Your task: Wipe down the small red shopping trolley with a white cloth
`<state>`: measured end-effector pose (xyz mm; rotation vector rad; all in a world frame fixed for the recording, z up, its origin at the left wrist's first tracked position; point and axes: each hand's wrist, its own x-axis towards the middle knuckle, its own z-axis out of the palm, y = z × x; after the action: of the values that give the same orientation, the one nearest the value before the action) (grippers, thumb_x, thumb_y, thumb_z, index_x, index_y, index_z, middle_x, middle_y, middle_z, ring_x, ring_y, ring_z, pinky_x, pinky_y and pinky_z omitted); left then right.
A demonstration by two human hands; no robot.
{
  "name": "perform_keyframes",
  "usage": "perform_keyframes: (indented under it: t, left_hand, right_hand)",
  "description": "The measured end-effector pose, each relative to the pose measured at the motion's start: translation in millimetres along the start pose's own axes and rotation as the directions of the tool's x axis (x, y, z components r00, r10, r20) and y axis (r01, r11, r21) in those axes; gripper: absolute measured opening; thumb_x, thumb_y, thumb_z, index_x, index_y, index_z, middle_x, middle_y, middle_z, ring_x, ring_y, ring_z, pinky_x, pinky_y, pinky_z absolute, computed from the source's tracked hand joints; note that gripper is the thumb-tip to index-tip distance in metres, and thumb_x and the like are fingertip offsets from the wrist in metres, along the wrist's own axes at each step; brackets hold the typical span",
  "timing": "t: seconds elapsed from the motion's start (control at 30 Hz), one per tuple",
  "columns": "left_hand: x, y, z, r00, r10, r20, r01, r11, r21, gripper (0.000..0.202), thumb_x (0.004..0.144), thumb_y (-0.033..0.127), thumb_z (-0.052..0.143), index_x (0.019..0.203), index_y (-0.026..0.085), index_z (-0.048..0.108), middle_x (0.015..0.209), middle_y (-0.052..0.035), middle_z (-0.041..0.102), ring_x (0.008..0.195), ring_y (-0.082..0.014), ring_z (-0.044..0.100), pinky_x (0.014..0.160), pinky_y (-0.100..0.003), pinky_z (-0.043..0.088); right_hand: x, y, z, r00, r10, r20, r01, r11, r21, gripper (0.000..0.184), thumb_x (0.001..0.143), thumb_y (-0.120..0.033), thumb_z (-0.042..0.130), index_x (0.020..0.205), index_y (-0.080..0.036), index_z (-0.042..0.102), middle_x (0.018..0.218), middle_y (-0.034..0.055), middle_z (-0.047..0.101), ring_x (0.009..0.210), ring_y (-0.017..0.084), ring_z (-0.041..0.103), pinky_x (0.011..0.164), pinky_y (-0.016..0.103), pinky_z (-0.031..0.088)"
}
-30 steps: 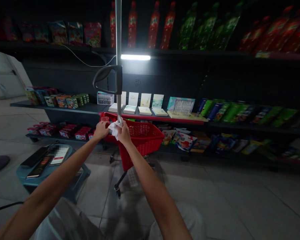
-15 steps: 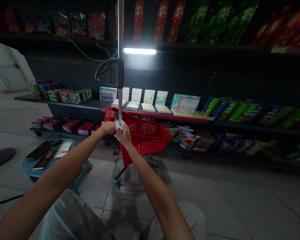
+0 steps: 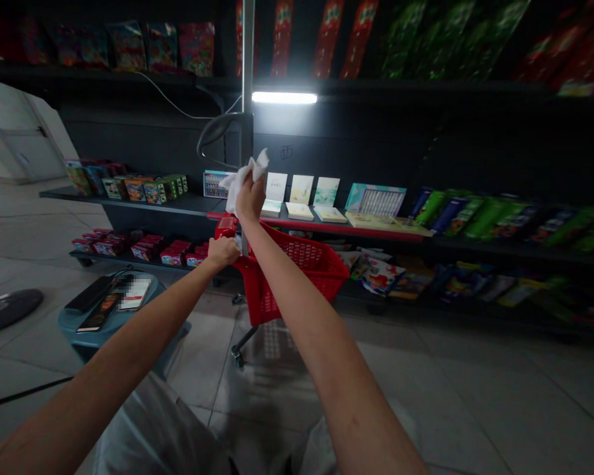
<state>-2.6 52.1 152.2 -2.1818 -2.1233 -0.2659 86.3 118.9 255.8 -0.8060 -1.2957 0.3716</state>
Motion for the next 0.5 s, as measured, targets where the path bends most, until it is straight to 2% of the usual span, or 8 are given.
perform_keyframes:
  t: [0.1,0.2,0.3,0.4,0.43,0.5]
  left_hand:
    - [-1,-3,-0.4,1.000,-0.004,-0.013,0.004,1.000,-0.011,0.036,0.092,0.032,0.047,0.105,0.015,0.075,0.111,-0.0190,0.074,0.107,-0.0318,0.068,0.099,-0.050,0.038]
    - [-2,-8,-0.9,0.999,0.018,-0.028,-0.018,1.000,-0.011,0.035,0.094,0.033,0.045,0.109,0.019,0.074,0.115,-0.0162,0.074,0.110,-0.0313,0.067,0.100,-0.049,0.038]
    - [-1,-13,-0.3,0.999,0.032,-0.025,-0.032,0.999,0.000,0.032,0.094,0.032,0.047,0.103,0.019,0.075,0.110,-0.0156,0.075,0.106,-0.0309,0.068,0.100,-0.050,0.037]
    - [2,-17,1.7,0.998,0.051,-0.027,-0.051,0.999,0.006,0.030,0.092,0.034,0.050,0.098,0.019,0.075,0.105,-0.0155,0.076,0.105,-0.0316,0.069,0.102,-0.053,0.035]
    - [4,-18,2.6,0.998,0.057,-0.031,-0.057,0.998,0.007,0.031,0.092,0.035,0.050,0.100,0.020,0.075,0.106,-0.0155,0.076,0.106,-0.0319,0.069,0.102,-0.053,0.035]
    - [6,-19,4.6,0.997,0.065,-0.041,-0.065,0.998,0.010,0.033,0.093,0.035,0.048,0.105,0.019,0.074,0.109,-0.0162,0.075,0.108,-0.0325,0.068,0.103,-0.054,0.034]
  right_hand:
    - [-43,17,-8,0.999,0.004,0.047,0.003,0.988,-0.155,0.051,0.105,-0.039,0.023,0.142,-0.015,0.048,0.133,0.0192,0.062,0.131,0.025,0.056,0.110,0.047,0.044]
    - [-106,51,-22,0.993,0.040,0.113,-0.007,0.962,-0.272,0.051,0.101,-0.026,0.023,0.140,-0.010,0.051,0.137,0.0215,0.059,0.137,0.025,0.051,0.114,0.043,0.040]
    - [-155,85,-34,0.964,0.117,0.239,-0.027,0.936,-0.350,0.052,0.096,-0.022,0.033,0.144,-0.010,0.048,0.143,0.0210,0.056,0.139,0.025,0.049,0.115,0.042,0.040]
    - [-163,103,-36,0.957,0.169,0.237,-0.076,0.931,-0.356,0.048,0.097,-0.024,0.032,0.139,-0.012,0.052,0.138,0.0190,0.060,0.131,0.024,0.056,0.112,0.041,0.043]
    - [-156,104,-34,0.958,0.169,0.231,-0.081,0.934,-0.348,0.047,0.099,-0.025,0.029,0.137,-0.013,0.054,0.134,0.0183,0.062,0.128,0.024,0.058,0.110,0.040,0.044]
    - [-130,98,-27,0.956,0.110,0.272,-0.011,0.939,-0.342,0.049,0.103,-0.031,0.021,0.135,-0.015,0.054,0.129,0.0181,0.065,0.124,0.024,0.061,0.106,0.041,0.047]
